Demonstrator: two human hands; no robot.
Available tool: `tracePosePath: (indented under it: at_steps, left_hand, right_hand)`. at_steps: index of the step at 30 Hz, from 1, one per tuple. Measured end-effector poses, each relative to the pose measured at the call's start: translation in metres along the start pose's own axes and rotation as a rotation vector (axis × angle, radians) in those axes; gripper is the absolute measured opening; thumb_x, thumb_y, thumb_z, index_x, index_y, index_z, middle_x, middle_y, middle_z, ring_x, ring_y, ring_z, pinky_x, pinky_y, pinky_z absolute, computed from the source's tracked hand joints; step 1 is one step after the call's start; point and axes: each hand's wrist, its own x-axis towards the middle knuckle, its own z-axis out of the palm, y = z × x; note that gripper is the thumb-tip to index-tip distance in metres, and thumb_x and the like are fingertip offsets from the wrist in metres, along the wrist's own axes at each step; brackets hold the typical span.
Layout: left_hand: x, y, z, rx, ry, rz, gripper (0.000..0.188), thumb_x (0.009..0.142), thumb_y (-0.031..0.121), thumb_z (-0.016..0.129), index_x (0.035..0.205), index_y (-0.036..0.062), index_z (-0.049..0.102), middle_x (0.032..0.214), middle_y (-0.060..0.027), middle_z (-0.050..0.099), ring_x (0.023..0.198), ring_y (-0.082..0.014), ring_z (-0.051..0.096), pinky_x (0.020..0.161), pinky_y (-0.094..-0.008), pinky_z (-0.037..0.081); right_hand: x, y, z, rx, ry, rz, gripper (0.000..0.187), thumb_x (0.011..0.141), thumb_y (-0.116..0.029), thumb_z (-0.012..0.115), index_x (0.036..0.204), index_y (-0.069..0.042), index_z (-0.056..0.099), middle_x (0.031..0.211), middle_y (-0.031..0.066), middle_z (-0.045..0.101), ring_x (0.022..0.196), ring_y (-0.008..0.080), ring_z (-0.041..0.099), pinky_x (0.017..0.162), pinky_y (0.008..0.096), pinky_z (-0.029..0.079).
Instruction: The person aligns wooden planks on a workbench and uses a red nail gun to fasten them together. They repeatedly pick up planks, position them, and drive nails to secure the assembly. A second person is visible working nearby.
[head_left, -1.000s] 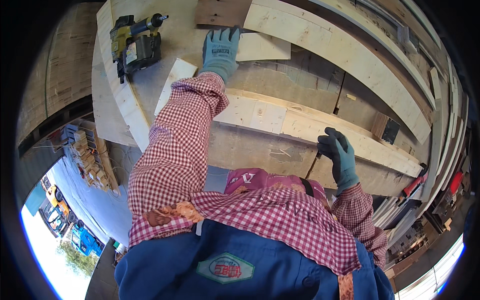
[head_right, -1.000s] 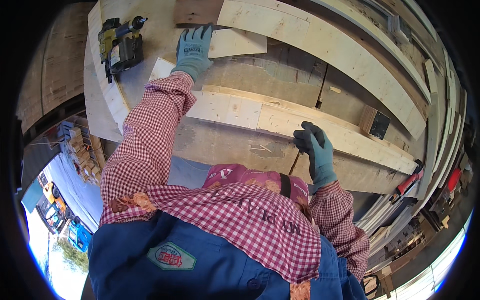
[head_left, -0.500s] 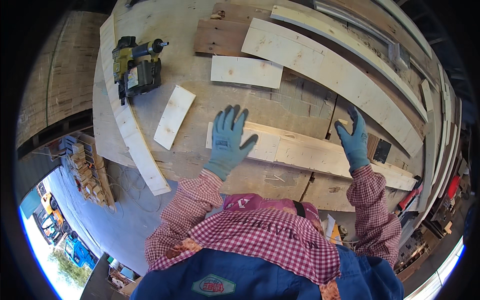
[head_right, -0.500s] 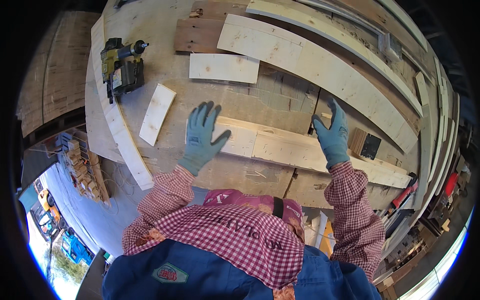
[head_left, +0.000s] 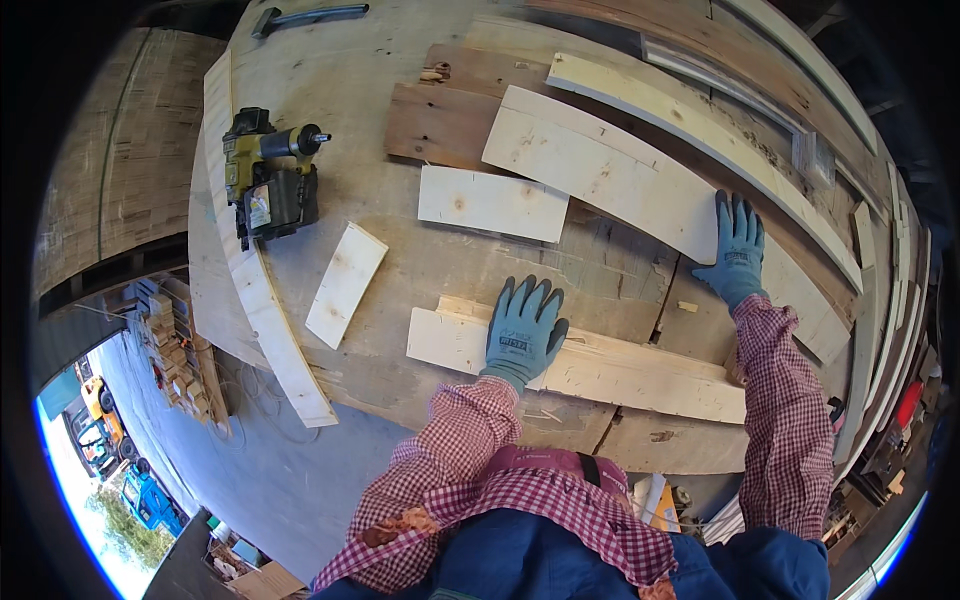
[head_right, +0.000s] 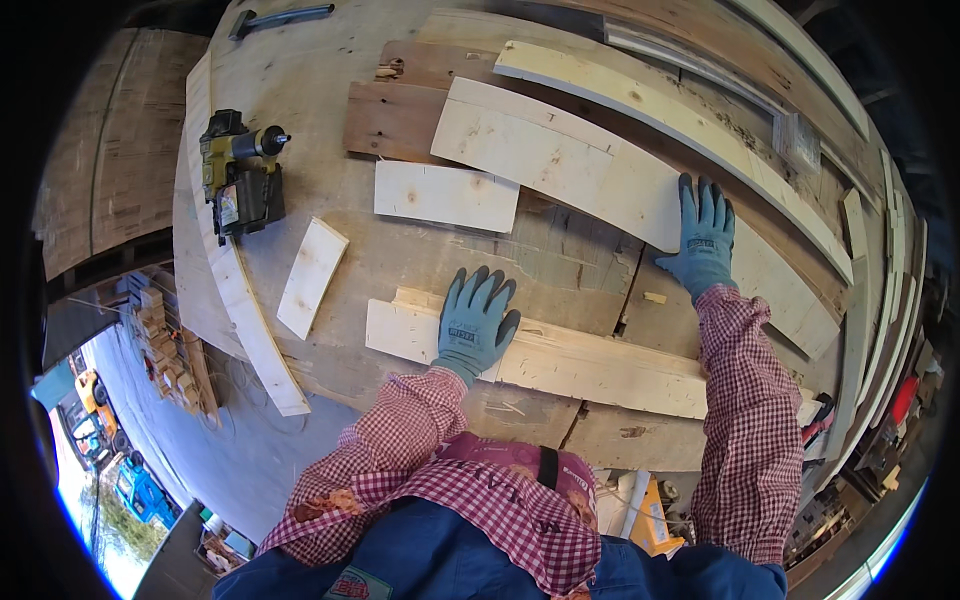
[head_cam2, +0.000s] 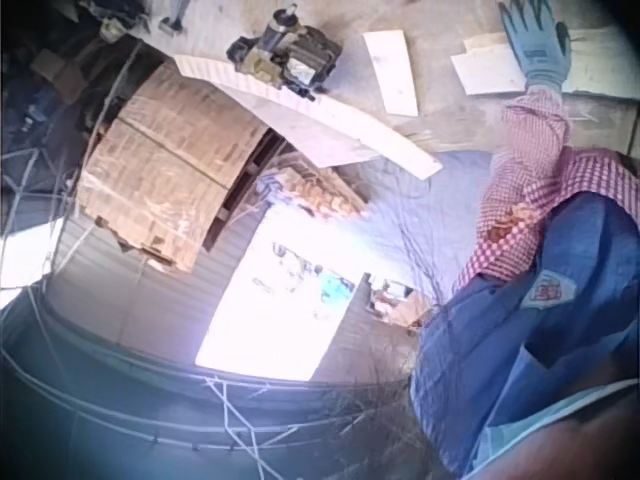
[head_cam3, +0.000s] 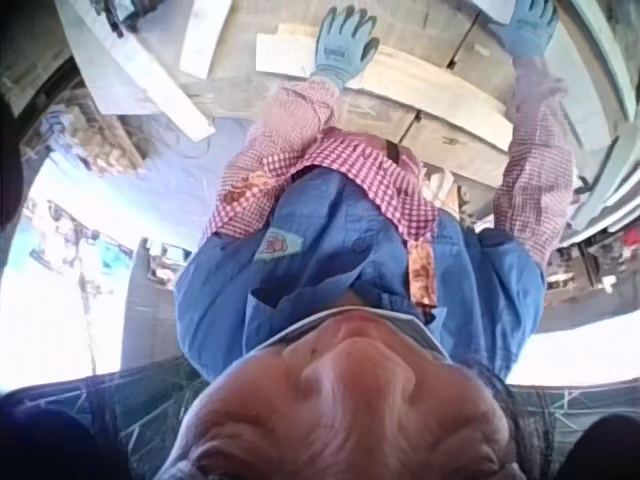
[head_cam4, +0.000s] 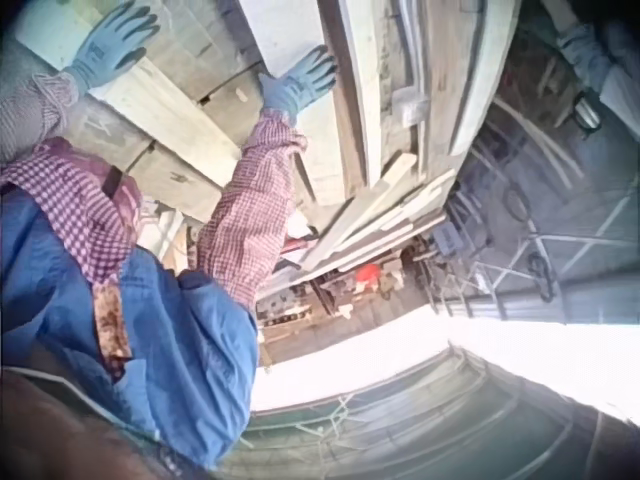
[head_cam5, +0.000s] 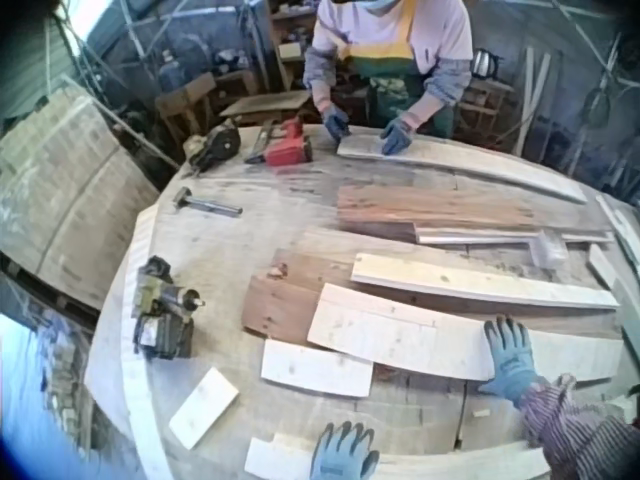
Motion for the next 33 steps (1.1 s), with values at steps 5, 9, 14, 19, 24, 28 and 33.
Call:
tracePosePath:
  at_steps: [5,9,14,19,24,28,33]
  left_hand:
    - [-0.002,0.001,0.000,-0.012,0.022,-0.002,0.042,0.087,0.027,0.059,0.125,0.0084,0.056,0.127,-0.0123,0.054,0.123,-0.0309,0.046,0.112,-0.0509,0.028]
    - [0.000,-0.003,0.003,-0.027,0.014,0.004,0.043,0.086,0.027,0.060,0.125,0.0087,0.056,0.127,-0.0123,0.054,0.123,-0.0312,0.047,0.112,-0.0504,0.029]
    - [0.001,0.003,-0.004,0.003,0.028,0.002,0.051,0.085,0.034,0.063,0.128,0.0092,0.053,0.128,-0.0122,0.053,0.121,-0.0325,0.048,0.112,-0.0495,0.030]
    - [-0.009,-0.002,-0.015,-0.841,0.128,-0.114,0.077,0.087,0.043,0.067,0.147,0.0098,0.032,0.141,-0.0144,0.042,0.130,-0.0313,0.041,0.111,-0.0443,0.031]
    - [0.018,0.009,-0.118,-2.237,0.214,-0.074,0.082,0.086,0.070,0.044,0.144,0.0119,0.039,0.148,-0.0101,0.040,0.138,-0.0324,0.035,0.116,-0.0494,0.028]
    - [-0.011,0.019,-0.120,-1.769,0.482,-0.533,0.076,0.086,0.063,0.054,0.137,0.0082,0.041,0.131,-0.0113,0.053,0.124,-0.0292,0.051,0.104,-0.0468,0.047]
    - [-0.026,0.037,-0.147,-1.637,0.427,-0.541,0.056,0.094,0.045,0.057,0.135,0.0084,0.042,0.126,-0.0110,0.055,0.115,-0.0263,0.058,0.095,-0.0429,0.054]
  right_hand:
    - [0.016,0.009,0.012,0.015,0.023,-0.102,0.130,0.052,-0.043,0.085,0.153,-0.012,0.010,0.152,0.0226,0.021,0.141,0.0417,0.018,0.117,0.0529,0.013]
    - [0.013,0.010,-0.018,0.007,-0.149,-0.111,0.127,0.052,-0.038,0.082,0.152,-0.010,0.011,0.151,0.0229,0.023,0.139,0.0405,0.024,0.116,0.0516,0.019]
    - [-0.019,0.029,-0.082,0.230,-0.246,-0.385,0.125,0.055,-0.042,0.080,0.153,-0.009,0.010,0.147,0.0283,0.026,0.137,0.0429,0.029,0.115,0.0472,0.023]
    - [-0.068,0.013,-0.163,0.458,-0.444,-0.603,0.114,0.062,-0.035,0.075,0.153,-0.010,0.012,0.153,0.0253,0.021,0.139,0.0400,0.028,0.116,0.0437,0.024]
    - [-0.092,-0.009,-0.170,0.994,-0.638,-0.548,0.049,0.081,-0.010,0.062,0.130,-0.005,0.058,0.128,0.0161,0.060,0.120,0.0232,0.056,0.105,0.0357,0.041]
    - [-0.117,-0.013,-0.166,0.928,-0.296,-0.259,0.037,0.087,-0.027,0.067,0.121,-0.012,0.066,0.119,0.0105,0.066,0.107,0.0227,0.063,0.094,0.0345,0.050]
    - [-0.152,0.005,-0.101,0.542,0.264,-0.226,0.057,0.085,-0.037,0.069,0.135,-0.016,0.052,0.131,0.0131,0.056,0.125,0.0281,0.049,0.106,0.0413,0.038]
